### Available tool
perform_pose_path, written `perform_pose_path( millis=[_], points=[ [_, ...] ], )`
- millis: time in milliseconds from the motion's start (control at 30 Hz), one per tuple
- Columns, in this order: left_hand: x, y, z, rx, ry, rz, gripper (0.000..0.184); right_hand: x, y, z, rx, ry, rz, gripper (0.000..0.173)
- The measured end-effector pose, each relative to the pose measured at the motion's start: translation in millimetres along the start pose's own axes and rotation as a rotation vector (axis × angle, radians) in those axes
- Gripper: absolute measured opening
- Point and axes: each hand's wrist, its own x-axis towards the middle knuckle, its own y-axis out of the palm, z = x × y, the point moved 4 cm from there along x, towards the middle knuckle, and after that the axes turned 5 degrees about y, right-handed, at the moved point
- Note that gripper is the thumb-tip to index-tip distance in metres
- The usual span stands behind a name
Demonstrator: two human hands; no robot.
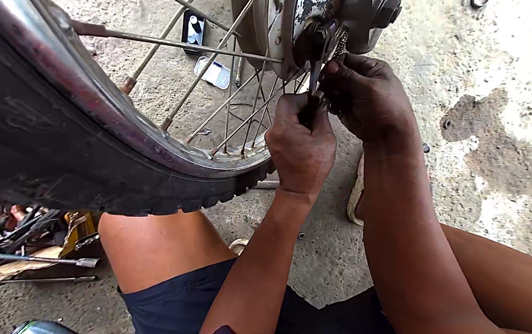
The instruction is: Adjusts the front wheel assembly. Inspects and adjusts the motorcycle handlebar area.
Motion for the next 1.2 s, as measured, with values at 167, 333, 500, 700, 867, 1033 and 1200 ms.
perform_pose_path(
  millis=[167,333,500,700,867,1033,1200],
  points=[
    [4,3,2,0.058,0.033,0.014,0.014,0,1,0,0.029,0.014,0.004,0.013],
    [6,2,3,-0.043,0.012,0.064,0.014,0,-3,1,-0.043,-0.004,-0.017,0.013],
    [8,-1,2,-0.157,-0.024,0.104,0.014,1,-4,1,-0.059,-0.011,0.001,0.014],
    [9,-3,5,-0.267,-0.035,0.131,0.016,2,-4,1,-0.058,-0.027,0.008,0.015],
    [5,-4,7,-0.324,0.005,0.162,0.017,4,-6,-1,-0.036,-0.039,0.018,0.015],
    [2,-2,-2,-0.034,0.085,0.161,0.01,3,-7,0,-0.067,-0.057,0.032,0.016],
    [16,13,0,0.194,0.159,0.13,0.007,2,-7,6,-0.201,-0.067,0.0,0.014]
  ],
)
